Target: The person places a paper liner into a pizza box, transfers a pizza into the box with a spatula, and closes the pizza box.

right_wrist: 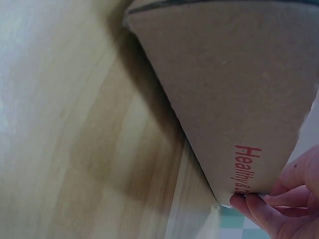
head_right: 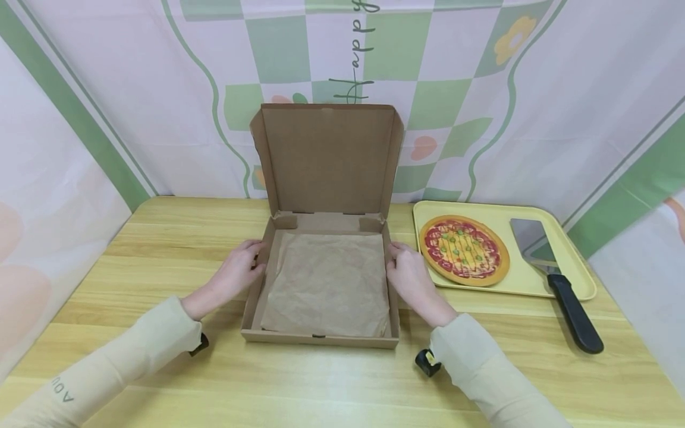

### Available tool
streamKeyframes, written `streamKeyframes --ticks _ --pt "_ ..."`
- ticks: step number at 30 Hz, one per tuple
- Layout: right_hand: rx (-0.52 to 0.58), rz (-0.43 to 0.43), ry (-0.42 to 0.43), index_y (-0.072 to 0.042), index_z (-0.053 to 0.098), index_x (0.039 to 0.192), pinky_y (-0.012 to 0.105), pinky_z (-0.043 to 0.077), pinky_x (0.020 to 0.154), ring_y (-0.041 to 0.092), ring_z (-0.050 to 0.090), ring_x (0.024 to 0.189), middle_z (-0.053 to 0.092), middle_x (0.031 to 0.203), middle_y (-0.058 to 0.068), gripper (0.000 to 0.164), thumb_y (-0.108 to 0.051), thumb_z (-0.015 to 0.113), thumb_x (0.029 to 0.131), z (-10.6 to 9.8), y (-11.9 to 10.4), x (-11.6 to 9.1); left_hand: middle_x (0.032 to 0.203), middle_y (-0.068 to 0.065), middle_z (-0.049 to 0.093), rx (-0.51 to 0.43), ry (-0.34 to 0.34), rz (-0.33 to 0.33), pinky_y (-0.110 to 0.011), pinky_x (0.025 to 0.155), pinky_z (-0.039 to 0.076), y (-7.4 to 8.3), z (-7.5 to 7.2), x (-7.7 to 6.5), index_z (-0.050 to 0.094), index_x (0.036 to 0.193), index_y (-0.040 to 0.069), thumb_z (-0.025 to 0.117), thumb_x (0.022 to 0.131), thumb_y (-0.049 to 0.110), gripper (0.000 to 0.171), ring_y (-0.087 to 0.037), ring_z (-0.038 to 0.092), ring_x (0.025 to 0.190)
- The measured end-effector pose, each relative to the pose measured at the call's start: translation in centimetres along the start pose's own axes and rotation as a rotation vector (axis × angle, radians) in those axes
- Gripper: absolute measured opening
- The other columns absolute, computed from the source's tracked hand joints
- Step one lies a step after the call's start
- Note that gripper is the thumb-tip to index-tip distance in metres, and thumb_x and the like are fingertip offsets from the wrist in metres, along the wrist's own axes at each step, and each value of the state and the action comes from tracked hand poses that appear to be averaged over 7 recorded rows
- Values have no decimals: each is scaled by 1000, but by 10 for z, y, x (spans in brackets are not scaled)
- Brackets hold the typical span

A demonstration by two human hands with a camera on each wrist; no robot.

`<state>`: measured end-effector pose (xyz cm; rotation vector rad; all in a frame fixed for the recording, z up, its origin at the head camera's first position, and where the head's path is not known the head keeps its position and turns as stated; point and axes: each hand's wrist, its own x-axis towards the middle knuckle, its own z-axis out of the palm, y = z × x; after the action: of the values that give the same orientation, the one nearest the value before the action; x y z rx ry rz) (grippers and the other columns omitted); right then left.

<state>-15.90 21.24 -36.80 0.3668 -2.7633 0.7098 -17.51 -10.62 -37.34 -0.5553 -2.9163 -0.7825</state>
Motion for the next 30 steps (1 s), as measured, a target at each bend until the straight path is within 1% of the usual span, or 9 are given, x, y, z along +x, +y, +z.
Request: streamKeyframes --ticks 3,6,10,12,14,20,23,26,30 --pt "2 -1 -7 18 57 107 31 47 51 29 59 69 57 110 32 34 7 48 76 -2 0 0 126 -28 46 3 9 6 -42 93 46 0 0 0 47 122 -15 58 80 -4 44 -37 50 110" --pt "5 1 -17 18 57 107 35 52 55 32 62 75 57 110 32 33 7 49 77 -3 0 0 126 -28 46 4 13 9 -41 92 47 0 0 0 47 121 -14 58 80 -5 44 -37 50 110" --pt "11 -11 -45 18 57 107 38 55 60 35 63 80 56 110 33 32 7 51 77 -6 1 1 126 -28 46 -5 16 9 -40 92 47 0 1 0 46 123 -14 58 80 -5 46 -36 51 110" --pt "14 -24 -66 18 57 108 37 55 58 34 63 77 56 109 33 32 7 51 78 -8 2 2 127 -27 46 -8 16 7 -40 91 48 0 1 0 45 125 -14 59 80 -5 48 -35 51 109" --pt "22 -30 -89 17 57 108 37 55 59 33 64 78 57 108 32 31 6 52 79 -10 3 2 127 -27 46 -6 15 5 -40 91 48 -1 1 0 44 125 -14 59 80 -5 48 -35 51 109" --pt "20 -47 -145 11 63 103 38 55 60 30 64 77 64 99 26 24 1 54 83 -21 9 4 126 -28 46 11 15 11 -41 93 46 0 0 1 44 124 -15 59 80 -5 48 -37 49 112" --pt "9 -56 -155 9 65 100 39 54 60 30 64 76 65 97 25 21 -1 55 84 -26 12 4 126 -29 46 13 17 17 -41 92 47 -1 0 1 44 124 -16 59 79 -5 48 -37 50 111" --pt "6 -39 -166 8 65 100 35 51 53 26 62 67 65 92 23 21 -2 55 85 -31 16 3 126 -29 46 13 11 10 -39 90 49 -1 0 1 44 124 -16 59 79 -5 49 -36 52 108" --pt "-15 -36 -167 8 64 100 40 52 57 30 62 68 66 90 24 21 -2 55 85 -37 23 0 127 -28 45 8 0 -5 -37 88 50 -2 0 1 43 125 -15 59 79 -5 50 -35 54 105"
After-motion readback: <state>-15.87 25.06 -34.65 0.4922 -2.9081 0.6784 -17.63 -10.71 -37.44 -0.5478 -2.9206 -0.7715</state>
